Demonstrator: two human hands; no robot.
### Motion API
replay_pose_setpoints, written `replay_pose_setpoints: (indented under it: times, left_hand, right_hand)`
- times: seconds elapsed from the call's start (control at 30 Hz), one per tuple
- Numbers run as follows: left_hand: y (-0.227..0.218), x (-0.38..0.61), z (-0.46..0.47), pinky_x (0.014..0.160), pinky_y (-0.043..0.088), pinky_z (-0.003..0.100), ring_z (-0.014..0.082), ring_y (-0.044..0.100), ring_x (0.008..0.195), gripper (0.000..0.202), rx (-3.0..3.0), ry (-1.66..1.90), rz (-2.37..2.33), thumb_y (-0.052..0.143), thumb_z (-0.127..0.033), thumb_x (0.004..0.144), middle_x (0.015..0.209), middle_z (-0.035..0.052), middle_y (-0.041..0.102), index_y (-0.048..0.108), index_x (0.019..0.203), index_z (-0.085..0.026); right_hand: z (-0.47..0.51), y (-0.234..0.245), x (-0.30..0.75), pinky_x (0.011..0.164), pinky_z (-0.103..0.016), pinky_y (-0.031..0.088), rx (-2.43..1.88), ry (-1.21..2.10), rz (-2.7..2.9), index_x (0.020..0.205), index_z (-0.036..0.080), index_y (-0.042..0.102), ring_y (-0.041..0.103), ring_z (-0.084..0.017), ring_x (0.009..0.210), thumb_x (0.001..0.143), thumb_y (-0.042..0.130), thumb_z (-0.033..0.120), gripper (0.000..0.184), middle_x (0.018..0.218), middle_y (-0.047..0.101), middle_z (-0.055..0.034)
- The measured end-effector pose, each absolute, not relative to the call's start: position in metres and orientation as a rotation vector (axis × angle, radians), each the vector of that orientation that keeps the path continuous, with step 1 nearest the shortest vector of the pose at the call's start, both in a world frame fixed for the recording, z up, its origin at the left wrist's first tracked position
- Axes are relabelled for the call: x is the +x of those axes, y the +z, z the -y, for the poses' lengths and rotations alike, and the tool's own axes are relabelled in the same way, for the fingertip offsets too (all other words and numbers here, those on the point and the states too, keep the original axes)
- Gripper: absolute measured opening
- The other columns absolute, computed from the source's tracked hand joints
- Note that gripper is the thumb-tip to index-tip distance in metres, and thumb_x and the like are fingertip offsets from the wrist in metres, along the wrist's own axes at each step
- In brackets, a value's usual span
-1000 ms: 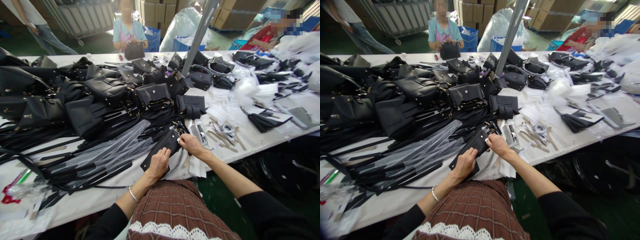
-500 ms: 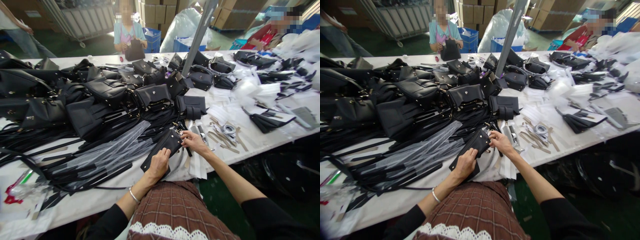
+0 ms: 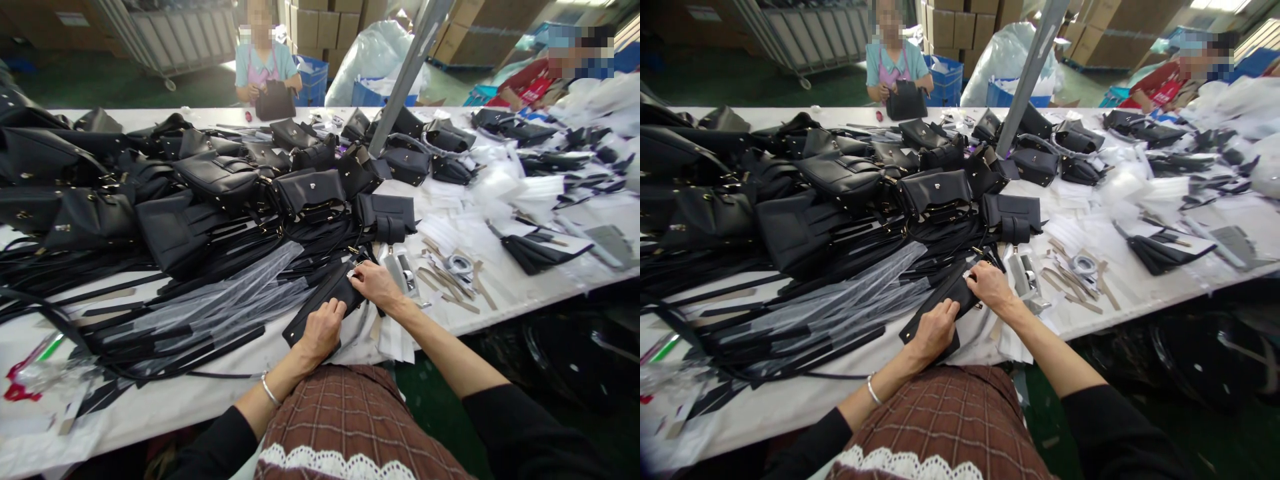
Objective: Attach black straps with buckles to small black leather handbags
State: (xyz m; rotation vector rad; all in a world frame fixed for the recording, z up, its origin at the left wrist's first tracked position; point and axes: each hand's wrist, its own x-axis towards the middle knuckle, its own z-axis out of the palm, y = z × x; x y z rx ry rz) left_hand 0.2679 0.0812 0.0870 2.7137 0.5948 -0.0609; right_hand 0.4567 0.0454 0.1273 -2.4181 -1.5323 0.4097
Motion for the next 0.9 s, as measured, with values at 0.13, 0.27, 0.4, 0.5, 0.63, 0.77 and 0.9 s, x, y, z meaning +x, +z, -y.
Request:
replay_pose_setpoints:
  times: [0.13, 0.27, 0.4, 0.5, 0.63, 0.77, 0.9]
  left_hand:
    - [0.086, 0.272, -0.08, 0.067, 0.053, 0.028, 0.0204, 0.059, 0.091, 0.024, 2.725, -0.063, -0.585, 0.044, -0.006, 0.086, 0.1, 0.0056, 0.058, 0.047, 0.106, -0.021]
    - [0.086, 0.274, -0.081, 0.067, 0.053, 0.029, 0.0211, 0.059, 0.09, 0.025, 2.732, -0.056, -0.563, 0.044, -0.006, 0.086, 0.099, 0.006, 0.058, 0.046, 0.107, -0.02]
    - [0.086, 0.273, -0.081, 0.067, 0.054, 0.029, 0.0207, 0.059, 0.091, 0.024, 2.715, -0.069, -0.585, 0.043, -0.007, 0.087, 0.101, 0.0065, 0.057, 0.047, 0.107, -0.02]
    - [0.086, 0.273, -0.081, 0.069, 0.054, 0.029, 0.0204, 0.059, 0.092, 0.024, 2.705, -0.073, -0.6, 0.043, -0.008, 0.088, 0.102, 0.0069, 0.057, 0.048, 0.107, -0.02]
    - [0.085, 0.273, -0.082, 0.069, 0.054, 0.03, 0.0209, 0.058, 0.093, 0.022, 2.712, -0.035, -0.6, 0.041, -0.009, 0.089, 0.1, 0.0064, 0.058, 0.048, 0.107, -0.021]
    - [0.083, 0.271, -0.082, 0.071, 0.053, 0.03, 0.0208, 0.058, 0.093, 0.022, 2.728, 0.009, -0.614, 0.043, -0.008, 0.088, 0.1, 0.0052, 0.058, 0.049, 0.104, -0.021]
    - [0.081, 0.265, -0.085, 0.072, 0.053, 0.03, 0.0215, 0.057, 0.093, 0.023, 2.737, 0.071, -0.661, 0.05, -0.014, 0.088, 0.101, 0.0051, 0.058, 0.05, 0.11, -0.021]
  right_hand:
    - [-0.054, 0.127, 0.444, 0.079, -0.031, 0.048, -2.552, 0.311, 1.692, 0.089, 0.011, 0.068, 0.064, -0.023, 0.092, 0.09, 0.048, 0.021, 0.022, 0.096, 0.066, -0.0157]
    - [-0.06, 0.124, 0.44, 0.075, -0.03, 0.048, -2.62, 0.269, 1.788, 0.092, 0.01, 0.067, 0.066, -0.024, 0.089, 0.09, 0.045, 0.015, 0.022, 0.096, 0.066, -0.0164]
    - [-0.059, 0.122, 0.441, 0.075, -0.029, 0.047, -2.641, 0.256, 1.845, 0.093, 0.01, 0.066, 0.066, -0.023, 0.089, 0.091, 0.044, 0.013, 0.023, 0.095, 0.066, -0.0158]
    - [-0.056, 0.121, 0.442, 0.075, -0.028, 0.046, -2.632, 0.252, 1.86, 0.092, 0.011, 0.065, 0.065, -0.022, 0.089, 0.092, 0.044, 0.015, 0.022, 0.095, 0.066, -0.0146]
    - [-0.056, 0.118, 0.445, 0.075, -0.028, 0.045, -2.611, 0.25, 1.814, 0.093, 0.011, 0.064, 0.064, -0.022, 0.088, 0.092, 0.044, 0.016, 0.02, 0.097, 0.065, -0.0155]
    - [-0.056, 0.114, 0.452, 0.077, -0.028, 0.044, -2.567, 0.272, 1.687, 0.092, 0.013, 0.062, 0.062, -0.02, 0.088, 0.092, 0.042, 0.019, 0.021, 0.099, 0.064, -0.0141]
    - [-0.045, 0.109, 0.47, 0.081, -0.028, 0.045, -2.552, 0.302, 1.432, 0.091, 0.015, 0.061, 0.062, -0.019, 0.089, 0.091, 0.042, 0.024, 0.021, 0.096, 0.066, -0.0103]
